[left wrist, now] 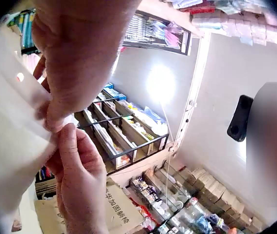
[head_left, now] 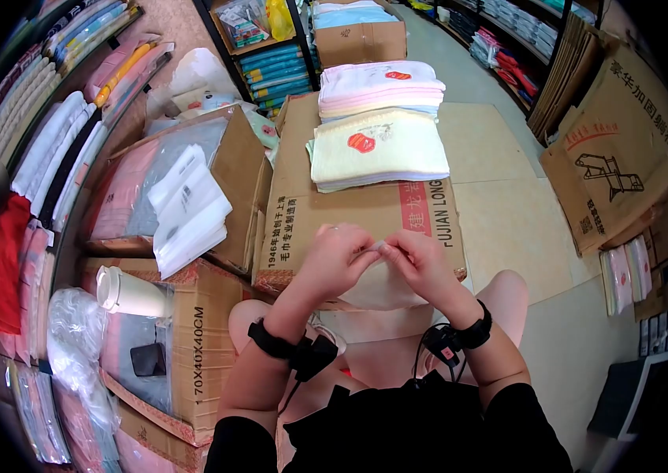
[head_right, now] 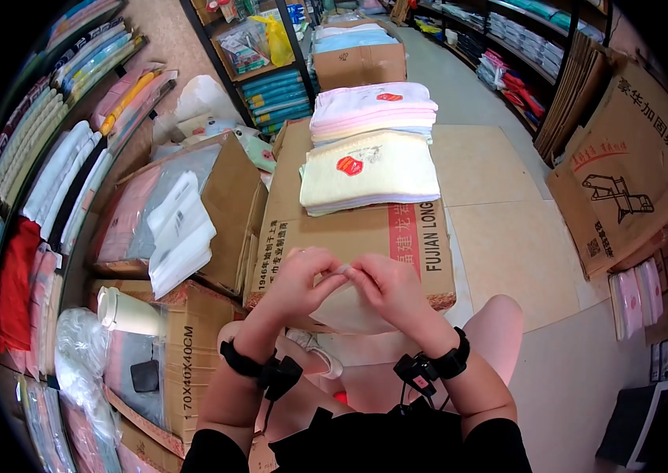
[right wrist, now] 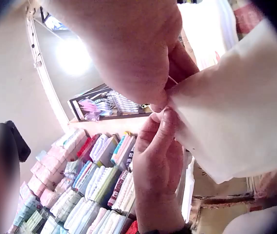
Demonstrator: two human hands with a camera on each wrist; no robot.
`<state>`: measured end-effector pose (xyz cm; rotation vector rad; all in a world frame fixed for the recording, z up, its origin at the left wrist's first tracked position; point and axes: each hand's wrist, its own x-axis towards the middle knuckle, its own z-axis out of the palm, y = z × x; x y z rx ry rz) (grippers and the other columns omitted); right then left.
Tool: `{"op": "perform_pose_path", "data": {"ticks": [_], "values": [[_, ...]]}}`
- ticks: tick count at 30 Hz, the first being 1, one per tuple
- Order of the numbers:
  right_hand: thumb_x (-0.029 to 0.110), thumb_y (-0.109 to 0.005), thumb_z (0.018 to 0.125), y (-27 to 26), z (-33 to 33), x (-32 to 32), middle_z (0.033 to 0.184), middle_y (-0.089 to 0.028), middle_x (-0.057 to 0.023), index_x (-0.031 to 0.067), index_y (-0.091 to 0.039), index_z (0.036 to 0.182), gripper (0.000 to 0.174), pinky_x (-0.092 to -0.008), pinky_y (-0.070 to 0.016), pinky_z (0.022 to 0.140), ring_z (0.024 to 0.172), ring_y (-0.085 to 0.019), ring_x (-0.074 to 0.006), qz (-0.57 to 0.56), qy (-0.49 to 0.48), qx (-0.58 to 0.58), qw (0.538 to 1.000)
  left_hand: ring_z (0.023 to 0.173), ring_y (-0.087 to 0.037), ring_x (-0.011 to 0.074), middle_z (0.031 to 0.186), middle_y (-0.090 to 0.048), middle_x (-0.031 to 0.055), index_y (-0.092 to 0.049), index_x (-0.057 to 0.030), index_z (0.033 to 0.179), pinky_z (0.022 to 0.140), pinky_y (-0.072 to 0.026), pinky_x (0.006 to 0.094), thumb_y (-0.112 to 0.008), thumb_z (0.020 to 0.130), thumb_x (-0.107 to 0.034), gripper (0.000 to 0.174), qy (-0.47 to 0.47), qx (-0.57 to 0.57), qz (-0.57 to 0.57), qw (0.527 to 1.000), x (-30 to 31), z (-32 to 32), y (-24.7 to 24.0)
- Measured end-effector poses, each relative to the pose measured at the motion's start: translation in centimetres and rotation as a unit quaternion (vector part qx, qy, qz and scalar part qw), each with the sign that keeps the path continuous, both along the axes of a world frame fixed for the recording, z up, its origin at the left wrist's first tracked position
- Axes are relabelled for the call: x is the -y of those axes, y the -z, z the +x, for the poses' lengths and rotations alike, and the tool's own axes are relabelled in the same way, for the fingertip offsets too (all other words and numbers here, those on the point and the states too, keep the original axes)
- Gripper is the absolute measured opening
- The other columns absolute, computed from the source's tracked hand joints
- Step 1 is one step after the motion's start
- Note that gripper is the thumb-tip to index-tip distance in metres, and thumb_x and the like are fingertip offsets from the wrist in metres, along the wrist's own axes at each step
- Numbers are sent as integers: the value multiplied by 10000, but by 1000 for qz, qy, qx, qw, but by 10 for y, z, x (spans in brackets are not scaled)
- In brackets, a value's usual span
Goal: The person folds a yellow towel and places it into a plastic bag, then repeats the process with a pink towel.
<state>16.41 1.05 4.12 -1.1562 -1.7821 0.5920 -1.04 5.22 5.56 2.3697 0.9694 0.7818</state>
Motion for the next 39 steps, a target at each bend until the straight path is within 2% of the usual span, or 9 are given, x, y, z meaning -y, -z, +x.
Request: {"op": "perform_pose_path", "data": {"ticks": [5,8,13,17,19,30,34,39], "values": [[128,-592,817,1,2,3,682,-553,-121,18,-581,808,111,-320,-429,531,588,-551,-244,20,7,16,1000,692,-516,247,675,-540,62,-554,-68,721,692,-339,344,-609,771,-193,145,25,2,-8,1000,3,-2,-4],[123,-599,811,3,7,2,680,-559,-117,16,-588,816,107,-319,-426,527,586,-553,-226,7,25,-25,999,676,-511,248,679,-534,58,-542,-68,734,693,-330,336,-608,771,-185,139,33,-14,-37,999,-2,-9,4],[121,-622,796,9,10,-2,656,-549,-97,6,-592,821,122,-276,-413,525,571,-517,-168,-60,-16,-88,994,667,-509,244,680,-527,59,-533,-70,751,693,-322,330,-603,774,-195,145,31,22,-40,998,3,-6,9],[126,-626,798,13,9,-3,653,-546,-81,-1,-591,825,134,-258,-403,526,568,-494,-143,-61,-20,-78,995,663,-508,240,680,-526,60,-534,-73,753,687,-320,329,-597,777,-195,139,26,-5,-61,998,3,-9,8],[126,-622,804,13,9,-2,661,-552,-70,-4,-587,819,136,-260,-399,528,575,-494,-134,-58,-8,-136,989,664,-509,240,681,-527,61,-536,-74,754,684,-321,327,-599,775,-201,143,27,-5,-72,997,2,-13,9],[118,-621,798,6,5,1,680,-569,-90,2,-588,819,122,-266,-416,545,600,-530,-157,-65,-34,-91,993,660,-509,253,683,-529,73,-549,-74,775,679,-330,335,-580,800,-236,167,41,21,-86,995,3,-5,15],[109,-617,796,4,7,5,670,-567,-90,2,-583,808,113,-267,-415,536,587,-529,-160,-23,-11,-64,998,661,-501,265,688,-525,79,-539,-69,782,681,-333,347,-580,795,-218,155,46,4,-102,994,4,-7,10],[100,-605,804,-3,21,9,681,-565,-85,-1,-580,806,104,-262,-418,544,599,-533,-162,-49,-8,-77,996,659,-495,268,684,-515,78,-508,-63,763,668,-328,343,-589,785,-186,149,60,-38,-91,993,3,-27,14]]}}
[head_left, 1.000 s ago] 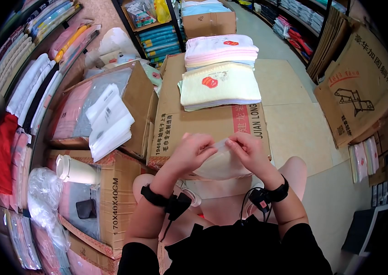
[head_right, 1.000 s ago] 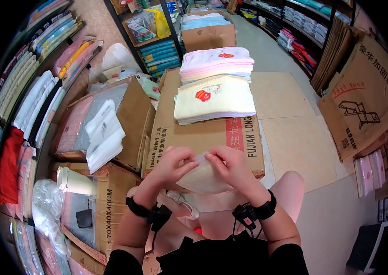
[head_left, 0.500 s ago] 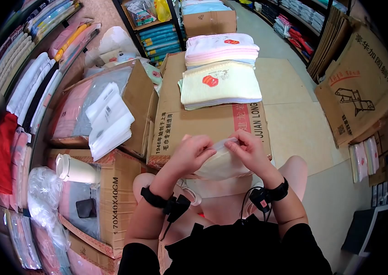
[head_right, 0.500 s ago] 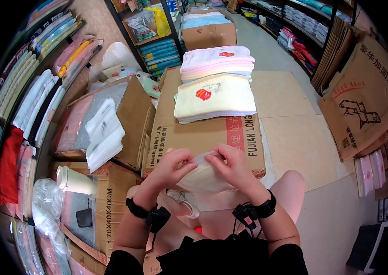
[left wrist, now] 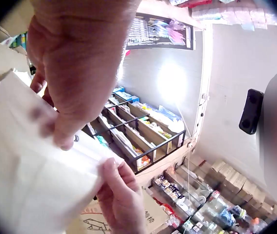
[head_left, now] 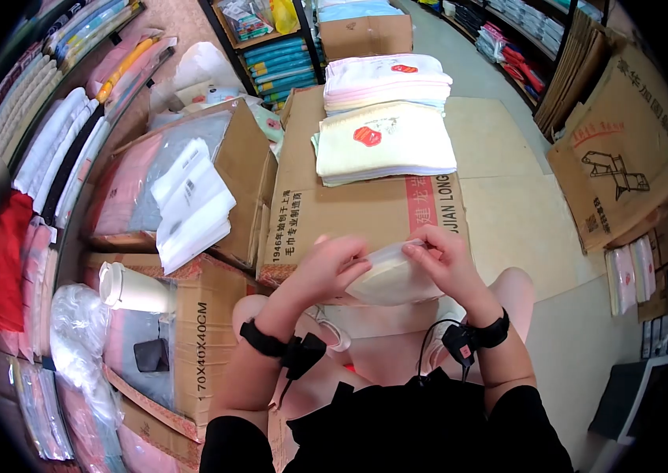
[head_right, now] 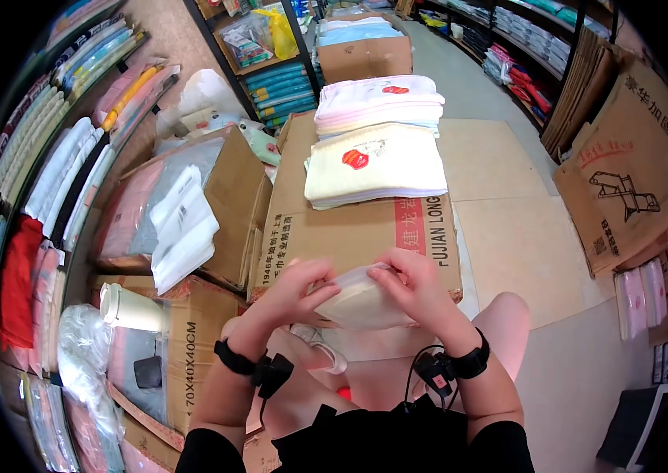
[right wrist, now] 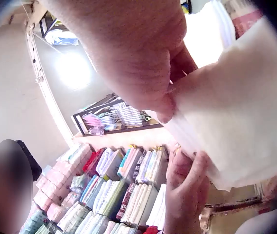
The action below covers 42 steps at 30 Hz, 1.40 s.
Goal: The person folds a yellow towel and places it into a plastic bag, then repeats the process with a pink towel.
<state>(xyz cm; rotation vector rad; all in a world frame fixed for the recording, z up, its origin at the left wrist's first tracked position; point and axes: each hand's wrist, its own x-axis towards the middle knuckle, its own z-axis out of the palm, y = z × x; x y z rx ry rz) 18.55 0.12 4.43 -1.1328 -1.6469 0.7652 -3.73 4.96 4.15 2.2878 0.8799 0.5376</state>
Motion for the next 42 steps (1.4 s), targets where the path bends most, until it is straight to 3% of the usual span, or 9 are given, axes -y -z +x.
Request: {"op": "perform_pose_path", "data": {"ticks": [8,18,26,33,36,38,42], "values": [[78,-594,825,-5,12,6,737,-579,-49,-27,-579,844,107,-226,-454,621,698,-540,-87,-48,-8,-56,997,620,-456,227,643,-462,60,-496,-50,722,642,-333,306,-603,772,-128,141,-16,16,26,999,3,-25,3],[85,-595,833,-5,15,5,742,-568,-24,-20,-579,859,109,-216,-445,625,696,-519,-70,-58,-11,-78,995,632,-499,186,662,-502,29,-506,-79,742,661,-329,301,-605,774,-131,116,-41,-19,30,999,8,-43,2],[127,-589,850,-7,22,0,738,-557,3,-5,-584,870,133,-195,-416,623,691,-501,-49,-87,-24,-113,990,625,-489,170,676,-525,46,-572,-39,752,639,-375,281,-639,763,-134,117,-88,43,-1,995,17,-29,0],[130,-593,850,0,26,3,733,-560,17,0,-587,868,131,-195,-417,612,679,-500,-40,-90,-4,-128,988,634,-503,180,685,-541,59,-560,-29,767,648,-375,285,-623,772,-123,113,-54,33,34,997,17,-22,4],[129,-595,850,2,26,3,725,-564,18,0,-587,865,130,-192,-416,608,676,-502,-39,-95,-5,-145,985,586,-500,190,644,-533,59,-560,-53,746,621,-364,302,-606,776,-129,93,-43,48,51,997,18,-23,1],[130,-597,850,4,25,2,727,-567,21,2,-588,863,129,-189,-415,611,681,-504,-37,-92,-9,-143,985,533,-512,206,596,-536,84,-562,-29,724,542,-390,309,-614,769,-120,114,-54,55,-31,997,20,-23,-4],[135,-597,850,1,29,1,735,-567,29,6,-589,861,130,-185,-411,612,685,-501,-33,-89,5,-147,985,484,-513,209,564,-535,105,-566,-12,718,468,-393,296,-623,760,-104,116,-31,65,-19,997,20,-26,-2]]}}
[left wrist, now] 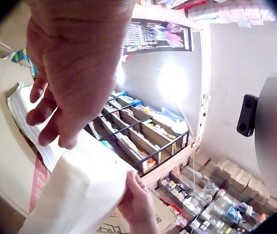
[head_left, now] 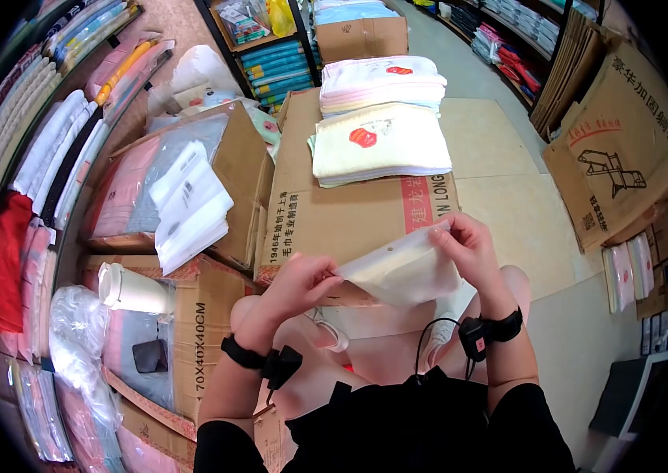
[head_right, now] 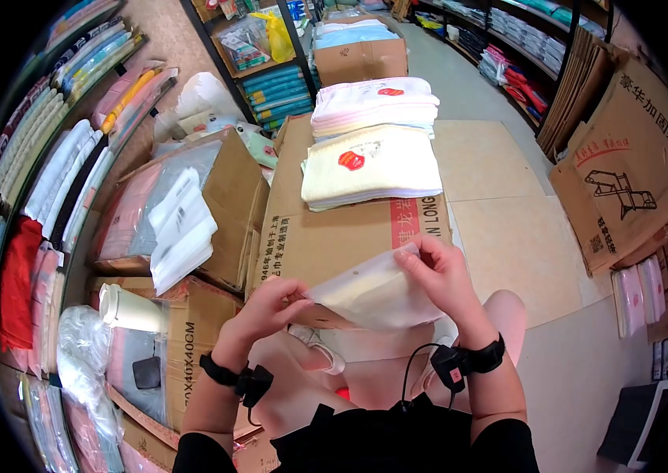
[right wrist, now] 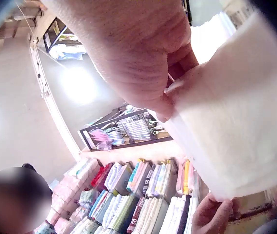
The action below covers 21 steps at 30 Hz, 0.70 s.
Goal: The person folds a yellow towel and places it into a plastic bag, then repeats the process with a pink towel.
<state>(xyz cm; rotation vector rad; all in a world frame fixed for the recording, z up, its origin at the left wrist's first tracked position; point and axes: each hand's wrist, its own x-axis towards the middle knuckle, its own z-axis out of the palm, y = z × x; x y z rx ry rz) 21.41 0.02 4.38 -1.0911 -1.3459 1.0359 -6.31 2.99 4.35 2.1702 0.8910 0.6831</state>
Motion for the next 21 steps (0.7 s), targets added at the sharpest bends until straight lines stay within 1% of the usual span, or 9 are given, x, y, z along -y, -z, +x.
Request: {"op": "perform_pose_path", "data": {"ticks": [5,6,8,9,11,15,17,21], "values": [[137,-596,853,-2,2,-2,738,-561,41,11,-586,852,126,-179,-402,617,691,-492,-25,-16,-10,-12,1000,469,-516,186,559,-534,103,-572,-12,726,462,-397,270,-631,746,-81,93,-8,7,54,999,1,2,-2],[137,-596,853,-1,2,-2,738,-561,41,11,-586,852,126,-179,-402,617,691,-492,-25,-16,-10,-12,1000,469,-516,186,559,-534,103,-572,-12,726,462,-397,270,-631,746,-81,93,-8,7,54,998,0,2,-1],[135,-595,854,2,2,-3,740,-561,38,12,-587,854,123,-182,-407,619,691,-495,-28,-15,-18,-24,999,469,-510,186,550,-525,97,-566,-12,717,470,-397,280,-629,747,-93,107,23,20,5,1000,0,2,1],[135,-595,854,2,1,-2,740,-561,38,12,-587,854,123,-182,-407,619,691,-495,-28,-15,-18,-24,999,469,-510,186,550,-525,97,-566,-12,717,470,-397,280,-629,747,-93,107,23,20,5,1000,-1,1,1],[134,-593,855,2,-2,-1,743,-559,36,13,-586,853,121,-184,-412,620,689,-499,-31,-18,-28,-33,999,574,-499,175,623,-529,48,-574,-44,731,545,-378,286,-633,776,-136,119,49,-23,-64,997,-1,-2,1],[131,-591,855,4,-3,-3,751,-559,31,12,-585,861,119,-186,-417,628,693,-502,-32,-22,-39,-27,999,584,-490,182,621,-518,37,-554,-53,714,586,-363,290,-626,784,-158,146,49,-36,-55,997,1,7,-5],[127,-590,854,4,-2,-3,753,-560,31,10,-585,867,117,-184,-417,630,698,-502,-30,-19,-40,-21,999,599,-482,187,629,-511,39,-551,-64,720,649,-349,299,-619,797,-185,159,74,-63,13,995,-2,7,1],[124,-589,853,3,1,-1,753,-562,30,10,-587,874,116,-183,-417,628,698,-504,-29,-11,-39,-26,999,623,-477,191,636,-507,46,-556,-75,745,690,-333,308,-613,807,-205,155,94,-42,-2,995,-3,6,-2]]}}
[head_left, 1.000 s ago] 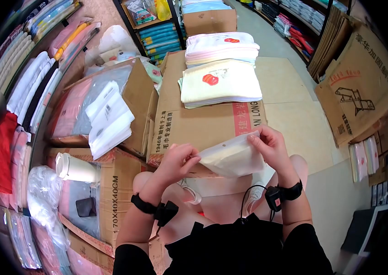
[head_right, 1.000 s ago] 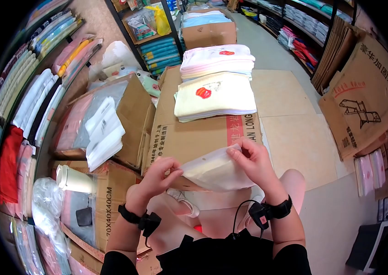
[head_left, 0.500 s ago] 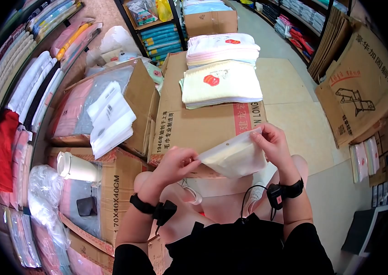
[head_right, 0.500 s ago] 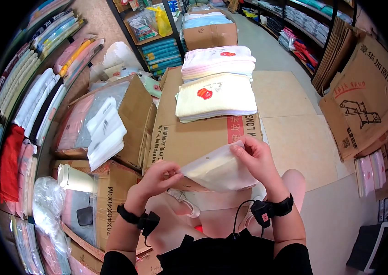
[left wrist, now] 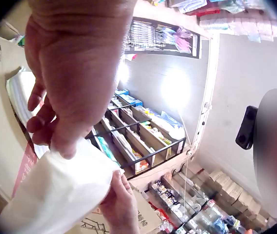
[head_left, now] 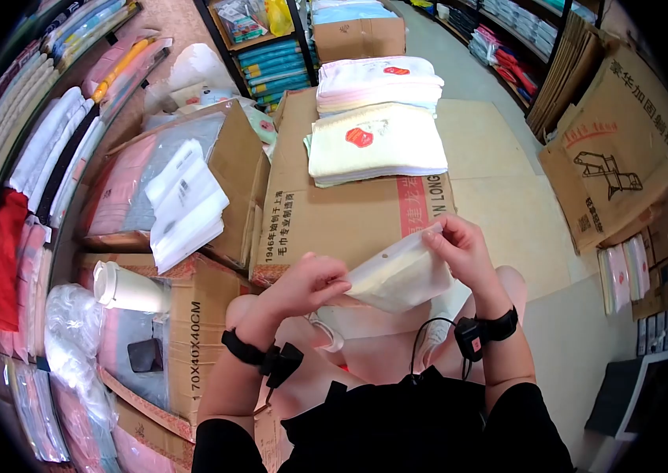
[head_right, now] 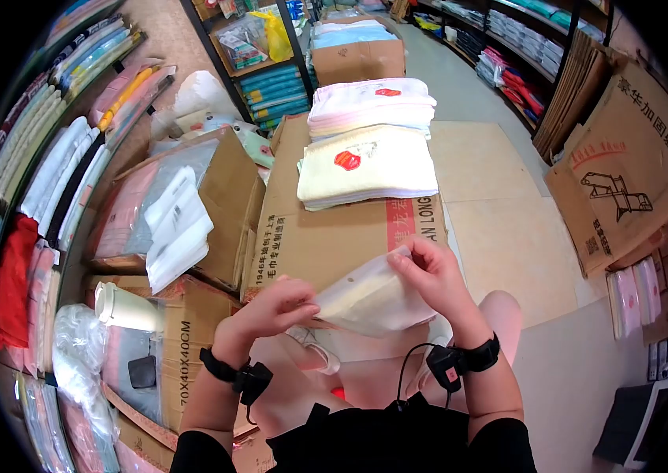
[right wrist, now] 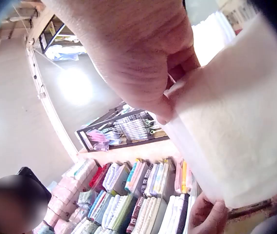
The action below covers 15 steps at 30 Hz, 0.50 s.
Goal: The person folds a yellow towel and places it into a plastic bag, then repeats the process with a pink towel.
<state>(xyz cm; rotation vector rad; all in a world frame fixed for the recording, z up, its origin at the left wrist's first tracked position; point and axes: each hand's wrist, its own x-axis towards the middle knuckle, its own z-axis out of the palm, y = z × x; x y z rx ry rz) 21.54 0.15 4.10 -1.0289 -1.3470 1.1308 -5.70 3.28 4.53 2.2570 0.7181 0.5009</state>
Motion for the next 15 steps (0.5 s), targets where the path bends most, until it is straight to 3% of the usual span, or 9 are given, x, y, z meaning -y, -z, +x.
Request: {"op": "perform_pose_path", "data": {"ticks": [3,5,8,11,15], "values": [[116,-583,854,-5,-3,1,744,-555,33,11,-583,869,107,-179,-411,622,687,-498,-28,-21,-2,4,1000,653,-487,200,658,-516,60,-559,-61,769,674,-352,308,-606,813,-197,151,-20,-49,-55,997,-1,1,-2],[114,-583,852,-3,-4,0,735,-544,37,14,-579,860,101,-178,-403,616,681,-487,-23,-9,-11,12,1000,605,-490,227,680,-545,79,-565,-43,795,600,-381,306,-601,804,-193,154,-22,51,-82,995,-1,9,2],[117,-588,847,2,-10,-1,711,-531,46,17,-575,836,101,-177,-385,579,653,-469,-16,-29,-27,0,999,698,-500,224,716,-534,78,-560,-27,816,654,-387,312,-596,817,-176,153,-31,49,-69,996,-1,23,-10],[123,-595,841,4,-14,-1,687,-520,51,20,-572,821,108,-177,-364,539,623,-450,-9,-14,-37,46,998,686,-495,230,721,-538,80,-557,-34,812,654,-382,316,-594,817,-177,148,-10,58,-23,998,-6,34,-9],[127,-597,840,2,-18,0,663,-509,51,18,-569,813,116,-179,-348,512,594,-434,-9,-9,-40,21,999,678,-489,245,722,-539,87,-553,-38,804,649,-381,321,-588,819,-175,142,-9,19,-39,999,-9,38,-10]]}}
